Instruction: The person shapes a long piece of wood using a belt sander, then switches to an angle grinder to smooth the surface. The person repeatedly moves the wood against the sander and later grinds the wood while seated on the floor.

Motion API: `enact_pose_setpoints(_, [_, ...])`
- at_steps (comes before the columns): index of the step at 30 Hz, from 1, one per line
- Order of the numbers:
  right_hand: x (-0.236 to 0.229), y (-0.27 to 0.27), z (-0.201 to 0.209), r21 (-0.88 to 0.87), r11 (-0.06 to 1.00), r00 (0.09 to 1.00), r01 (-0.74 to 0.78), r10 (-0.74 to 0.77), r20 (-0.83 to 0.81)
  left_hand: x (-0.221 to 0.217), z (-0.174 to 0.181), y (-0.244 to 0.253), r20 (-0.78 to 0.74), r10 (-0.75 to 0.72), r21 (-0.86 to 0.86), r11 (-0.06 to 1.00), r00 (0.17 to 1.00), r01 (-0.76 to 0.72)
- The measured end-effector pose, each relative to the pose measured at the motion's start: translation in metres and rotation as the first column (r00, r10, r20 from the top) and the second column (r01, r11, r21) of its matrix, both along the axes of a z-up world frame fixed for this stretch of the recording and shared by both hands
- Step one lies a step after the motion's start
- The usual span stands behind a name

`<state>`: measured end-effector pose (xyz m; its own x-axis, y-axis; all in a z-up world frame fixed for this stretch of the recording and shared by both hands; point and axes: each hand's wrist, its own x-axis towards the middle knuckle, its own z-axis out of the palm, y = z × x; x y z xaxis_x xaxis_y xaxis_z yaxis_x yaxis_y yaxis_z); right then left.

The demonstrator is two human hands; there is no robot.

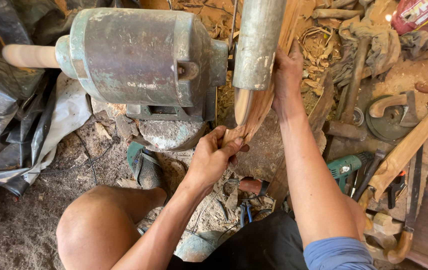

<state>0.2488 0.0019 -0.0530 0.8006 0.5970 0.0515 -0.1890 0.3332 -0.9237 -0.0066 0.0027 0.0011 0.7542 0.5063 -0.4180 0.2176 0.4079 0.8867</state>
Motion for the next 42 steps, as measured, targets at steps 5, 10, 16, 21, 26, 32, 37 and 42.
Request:
enact_pose_setpoints(5, [0.005,0.009,-0.007,-0.057,0.998,0.996,-0.001,-0.004,-0.087,0.005,-0.005,0.0,0.026,0.028,-0.065,0.998,0.999,-0.026])
enact_pose_setpoints(10, [0.003,0.009,-0.001,-0.004,0.998,0.998,-0.056,0.056,-0.038,0.006,-0.004,0.001,-0.001,0.03,-0.105,0.994,1.0,-0.03])
enact_pose_setpoints(16, [0.005,0.012,-0.003,-0.058,0.997,0.996,-0.045,0.04,-0.084,0.006,-0.005,0.003,0.03,0.037,-0.166,0.986,0.999,-0.032])
enact_pose_setpoints(21, [0.01,0.015,-0.008,-0.073,0.995,0.997,-0.065,0.061,-0.051,0.01,-0.004,0.004,-0.015,0.04,-0.159,0.986,0.999,-0.042])
enact_pose_setpoints(26, [0.009,0.017,-0.007,-0.139,0.989,0.995,-0.058,0.046,-0.089,0.009,-0.006,0.005,0.007,0.049,-0.175,0.983,0.999,-0.047])
enact_pose_setpoints(32, [0.004,0.017,-0.006,-0.14,0.984,0.994,-0.11,0.107,-0.031,0.009,-0.011,0.003,0.02,0.063,-0.193,0.98,0.998,-0.058])
enact_pose_setpoints(37, [0.003,0.017,-0.005,-0.088,0.985,0.989,-0.148,0.149,0.004,0.009,-0.012,0.003,0.022,0.07,-0.191,0.979,0.997,-0.064])
enact_pose_setpoints(42, [0.004,0.018,-0.004,-0.037,0.983,0.983,-0.182,0.181,-0.009,0.009,-0.013,0.002,0.052,0.071,-0.199,0.978,0.996,-0.059])
